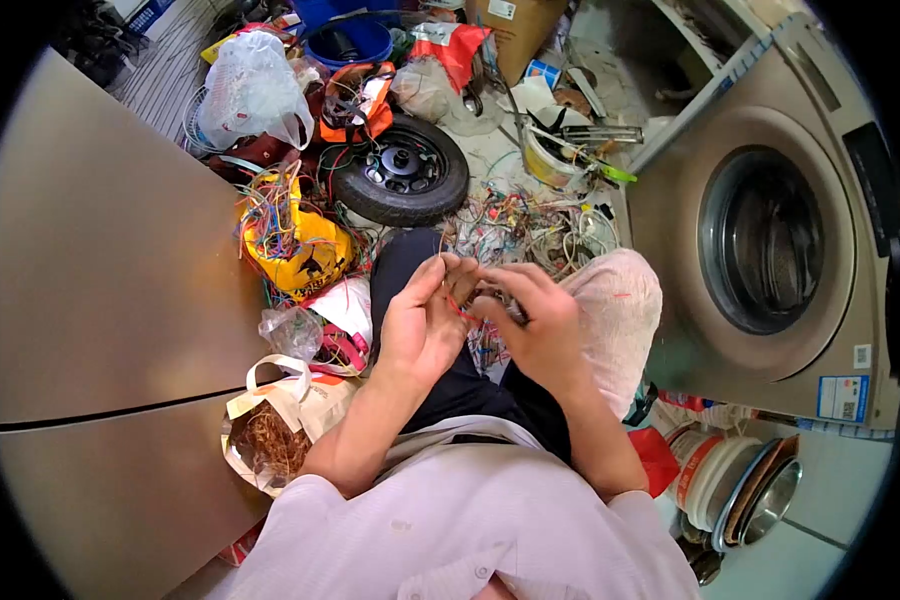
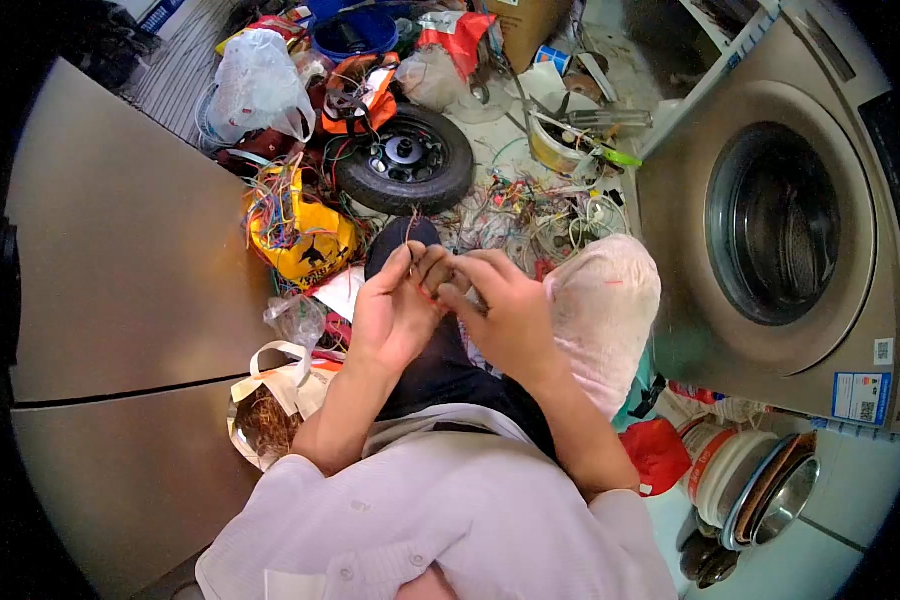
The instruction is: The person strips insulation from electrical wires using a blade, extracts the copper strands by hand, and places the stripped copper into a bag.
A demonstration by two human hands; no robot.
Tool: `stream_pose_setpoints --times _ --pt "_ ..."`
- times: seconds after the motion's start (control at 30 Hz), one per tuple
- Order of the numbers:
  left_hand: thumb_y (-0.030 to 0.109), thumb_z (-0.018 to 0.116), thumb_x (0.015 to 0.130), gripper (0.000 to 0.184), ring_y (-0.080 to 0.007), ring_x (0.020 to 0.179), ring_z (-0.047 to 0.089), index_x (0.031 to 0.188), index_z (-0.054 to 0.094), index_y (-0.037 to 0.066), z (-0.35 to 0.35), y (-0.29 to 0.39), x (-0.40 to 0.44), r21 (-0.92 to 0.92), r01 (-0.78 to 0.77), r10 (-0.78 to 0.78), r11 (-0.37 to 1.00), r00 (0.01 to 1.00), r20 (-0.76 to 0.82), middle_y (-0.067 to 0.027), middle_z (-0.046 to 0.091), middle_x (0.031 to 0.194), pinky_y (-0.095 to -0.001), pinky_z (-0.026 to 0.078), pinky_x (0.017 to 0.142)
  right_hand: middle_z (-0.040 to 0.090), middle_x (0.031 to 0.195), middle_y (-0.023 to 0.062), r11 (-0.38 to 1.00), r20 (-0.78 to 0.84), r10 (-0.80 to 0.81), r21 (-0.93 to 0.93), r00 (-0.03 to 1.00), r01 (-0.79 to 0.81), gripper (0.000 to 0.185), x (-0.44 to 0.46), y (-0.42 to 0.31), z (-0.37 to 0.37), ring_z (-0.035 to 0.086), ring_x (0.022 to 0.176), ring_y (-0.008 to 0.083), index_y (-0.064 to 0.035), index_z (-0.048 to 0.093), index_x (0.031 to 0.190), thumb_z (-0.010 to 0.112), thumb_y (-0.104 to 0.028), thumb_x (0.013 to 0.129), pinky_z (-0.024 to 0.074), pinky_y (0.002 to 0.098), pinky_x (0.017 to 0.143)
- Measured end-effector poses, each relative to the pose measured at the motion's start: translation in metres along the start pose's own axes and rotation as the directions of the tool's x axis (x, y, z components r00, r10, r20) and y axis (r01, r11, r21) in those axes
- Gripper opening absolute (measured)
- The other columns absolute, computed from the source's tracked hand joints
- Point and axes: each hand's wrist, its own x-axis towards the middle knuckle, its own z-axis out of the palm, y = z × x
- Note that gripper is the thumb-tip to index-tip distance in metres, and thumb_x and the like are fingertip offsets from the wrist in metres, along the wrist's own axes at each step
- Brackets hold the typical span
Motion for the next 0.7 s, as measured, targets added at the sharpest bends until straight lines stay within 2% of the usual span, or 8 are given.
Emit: stream_pose_setpoints --times 0.1,0.23,0.33,0.4,0.53,0.6,0.63,0.7 --pt "0.022 0.054 0.099 0.022 -0.0287 0.122 0.054 0.111 0.064 0.005 -0.015 -0.004 0.008 -0.046 0.01 -0.003 0.999 0.987 0.163 -0.0141 0.062 0.125 -0.0438 0.041 0.109 0.066 0.099 0.0144 0.998 -0.049 0.031 -0.06 0.998 -0.034 0.032 -0.014 0.004 0.016 0.068 0.086 0.0321 -0.0044 0.067 0.107 0.078 -0.011 0.078 0.0556 0.0387 0.071" --pt "0.021 0.053 0.1 0.022 -0.031 0.121 0.055 0.111 0.063 0.005 -0.011 -0.015 0.013 -0.046 -0.002 0.008 0.999 0.993 0.12 -0.0153 0.063 0.123 -0.0425 0.04 0.109 0.066 0.097 0.013 0.999 -0.079 0.026 -0.029 0.997 -0.029 0.028 -0.01 0.013 0.022 0.068 0.082 0.0317 -0.0042 0.068 0.103 0.077 -0.009 0.077 0.0557 0.0397 0.071" --pt "0.021 0.054 0.099 0.02 -0.028 0.119 0.056 0.112 0.062 0.008 -0.012 -0.016 0.013 0.038 -0.04 0.036 0.998 0.992 0.12 -0.0112 0.064 0.121 -0.0421 0.04 0.106 0.066 0.089 0.0123 1.0 -0.116 -0.001 -0.019 0.993 -0.001 0.022 -0.011 0.023 0.025 0.067 0.079 0.0265 -0.0023 0.068 0.096 0.078 -0.006 0.076 0.0533 0.0336 0.069" --pt "0.022 0.056 0.098 0.019 -0.0257 0.117 0.057 0.11 0.063 0.01 -0.015 -0.01 0.011 0.066 -0.017 0.011 0.998 0.996 0.085 -0.0088 0.065 0.118 -0.0417 0.041 0.104 0.066 0.085 0.0101 0.986 -0.053 0.113 0.133 0.992 -0.105 0.019 -0.013 0.027 0.026 0.065 0.075 0.0222 -0.0015 0.069 0.093 0.077 -0.005 0.077 0.051 0.0309 0.065" --pt "0.025 0.06 0.096 0.016 -0.02 0.111 0.059 0.106 0.066 0.014 -0.019 0.002 0.011 0.146 -0.011 0.005 0.989 0.999 0.037 -0.0033 0.068 0.109 -0.0402 0.041 0.098 0.067 0.079 0.0081 0.955 -0.055 0.13 0.276 0.99 -0.11 0.013 -0.014 0.028 0.029 0.065 0.07 0.0199 -0.0017 0.068 0.093 0.074 -0.004 0.081 0.0503 0.0284 0.062" --pt "0.024 0.06 0.097 0.015 -0.0199 0.103 0.062 0.103 0.067 0.013 -0.021 0.002 0.011 0.156 -0.043 0.044 0.987 0.999 -0.005 -0.0039 0.069 0.105 -0.0393 0.044 0.093 0.066 0.072 0.0034 0.741 0.084 0.44 0.528 0.894 -0.415 0.01 -0.015 0.022 0.026 0.059 0.062 0.0104 -0.0011 0.068 0.091 0.074 -0.005 0.084 0.0464 0.0239 0.057" --pt "0.024 0.059 0.097 0.015 -0.0198 0.1 0.063 0.103 0.067 0.013 -0.024 0.002 0.01 0.118 -0.032 0.028 0.992 0.999 0.034 -0.0041 0.069 0.105 -0.0384 0.046 0.09 0.066 0.072 0.0034 0.743 0.08 0.439 0.529 0.895 -0.411 0.01 -0.015 0.024 0.026 0.059 0.062 0.0104 -0.0011 0.068 0.091 0.074 -0.005 0.084 0.0464 0.0239 0.057" --pt "0.023 0.055 0.1 0.017 -0.0202 0.089 0.064 0.103 0.066 0.01 -0.026 0.0 0.01 -0.012 0.0 0.001 1.0 0.998 0.066 -0.0061 0.069 0.103 -0.0352 0.051 0.078 0.065 0.071 0.0007 0.507 0.191 0.551 0.696 0.812 -0.508 0.008 -0.016 0.029 0.025 0.055 0.057 0.0054 -0.0016 0.068 0.091 0.072 -0.007 0.087 0.0423 0.0208 0.052"
